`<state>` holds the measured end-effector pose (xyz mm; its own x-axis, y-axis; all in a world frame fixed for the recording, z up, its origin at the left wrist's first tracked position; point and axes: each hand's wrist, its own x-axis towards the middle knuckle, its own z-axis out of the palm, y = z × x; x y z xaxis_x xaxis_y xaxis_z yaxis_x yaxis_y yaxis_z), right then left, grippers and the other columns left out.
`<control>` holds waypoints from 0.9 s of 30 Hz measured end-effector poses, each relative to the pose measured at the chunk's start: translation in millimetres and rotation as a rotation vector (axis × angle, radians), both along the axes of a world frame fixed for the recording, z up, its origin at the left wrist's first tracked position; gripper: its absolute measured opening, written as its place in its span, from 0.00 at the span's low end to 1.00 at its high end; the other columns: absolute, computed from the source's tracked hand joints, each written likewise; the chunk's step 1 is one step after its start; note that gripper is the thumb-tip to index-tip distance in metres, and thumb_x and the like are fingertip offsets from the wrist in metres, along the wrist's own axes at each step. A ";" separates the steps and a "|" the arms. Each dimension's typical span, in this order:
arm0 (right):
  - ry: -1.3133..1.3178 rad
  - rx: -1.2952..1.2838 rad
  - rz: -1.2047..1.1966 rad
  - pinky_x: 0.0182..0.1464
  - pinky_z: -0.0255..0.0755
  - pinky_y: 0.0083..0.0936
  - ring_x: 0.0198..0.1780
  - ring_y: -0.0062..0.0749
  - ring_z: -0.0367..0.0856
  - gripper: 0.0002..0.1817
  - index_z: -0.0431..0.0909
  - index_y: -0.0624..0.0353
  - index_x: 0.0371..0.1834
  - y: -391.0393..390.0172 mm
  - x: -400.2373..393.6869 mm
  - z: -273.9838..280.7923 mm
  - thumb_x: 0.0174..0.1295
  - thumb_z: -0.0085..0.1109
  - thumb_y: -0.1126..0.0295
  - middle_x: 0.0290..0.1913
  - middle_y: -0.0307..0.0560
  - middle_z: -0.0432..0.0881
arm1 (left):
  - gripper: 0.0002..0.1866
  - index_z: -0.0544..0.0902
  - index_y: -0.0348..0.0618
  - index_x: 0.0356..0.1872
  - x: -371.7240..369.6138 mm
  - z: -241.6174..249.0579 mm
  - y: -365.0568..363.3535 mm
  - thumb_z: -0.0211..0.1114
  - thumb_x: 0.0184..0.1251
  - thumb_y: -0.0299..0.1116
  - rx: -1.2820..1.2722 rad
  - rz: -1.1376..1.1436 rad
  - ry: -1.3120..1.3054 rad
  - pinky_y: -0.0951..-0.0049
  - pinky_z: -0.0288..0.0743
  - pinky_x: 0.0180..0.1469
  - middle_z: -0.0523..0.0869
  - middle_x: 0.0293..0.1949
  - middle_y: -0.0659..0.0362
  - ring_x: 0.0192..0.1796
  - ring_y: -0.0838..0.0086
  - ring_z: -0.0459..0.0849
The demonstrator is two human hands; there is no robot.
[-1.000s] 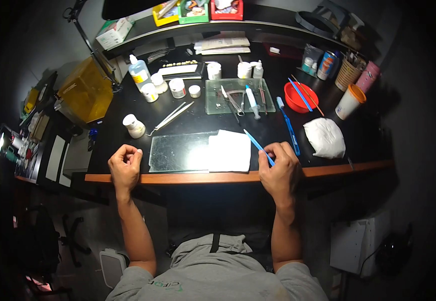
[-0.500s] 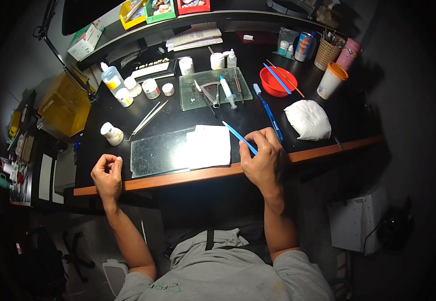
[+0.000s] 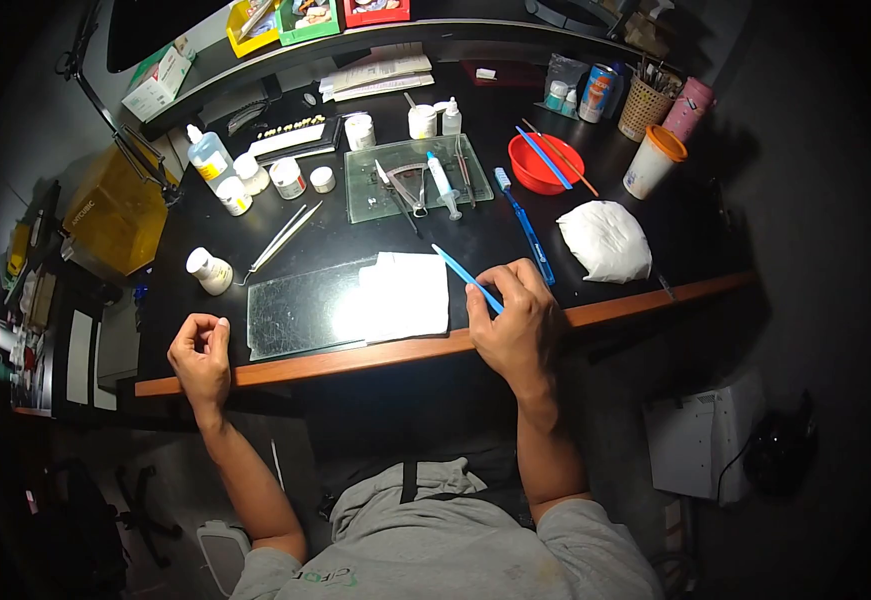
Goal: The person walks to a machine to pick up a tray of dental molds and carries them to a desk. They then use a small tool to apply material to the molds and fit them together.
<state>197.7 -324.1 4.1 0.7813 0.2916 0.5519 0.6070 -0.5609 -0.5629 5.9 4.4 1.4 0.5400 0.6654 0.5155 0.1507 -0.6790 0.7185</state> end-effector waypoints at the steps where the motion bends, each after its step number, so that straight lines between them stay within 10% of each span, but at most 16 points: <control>1: -0.001 -0.004 -0.001 0.38 0.76 0.39 0.36 0.46 0.85 0.06 0.86 0.61 0.34 -0.5 0.0 0.0 0.60 0.72 0.70 0.35 0.49 0.81 | 0.09 0.82 0.35 0.28 0.1 -0.3 -0.1 0.72 0.67 0.25 0.002 0.000 0.001 0.79 0.56 0.26 0.71 0.18 0.70 0.23 0.88 0.63; 27: -0.007 0.037 0.012 0.40 0.80 0.40 0.39 0.46 0.86 0.07 0.86 0.59 0.33 -4.5 1.6 -4.5 0.59 0.73 0.69 0.37 0.47 0.81 | 0.10 0.80 0.36 0.29 -2.0 -5.4 4.2 0.70 0.71 0.27 0.007 -0.030 0.003 0.78 0.53 0.27 0.70 0.21 0.71 0.25 0.88 0.61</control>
<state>199.3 -328.6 -0.4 0.7740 0.2796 0.5681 0.6174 -0.5326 -0.5790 3.9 8.6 -4.0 0.5613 0.6451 0.5184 0.1324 -0.6884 0.7131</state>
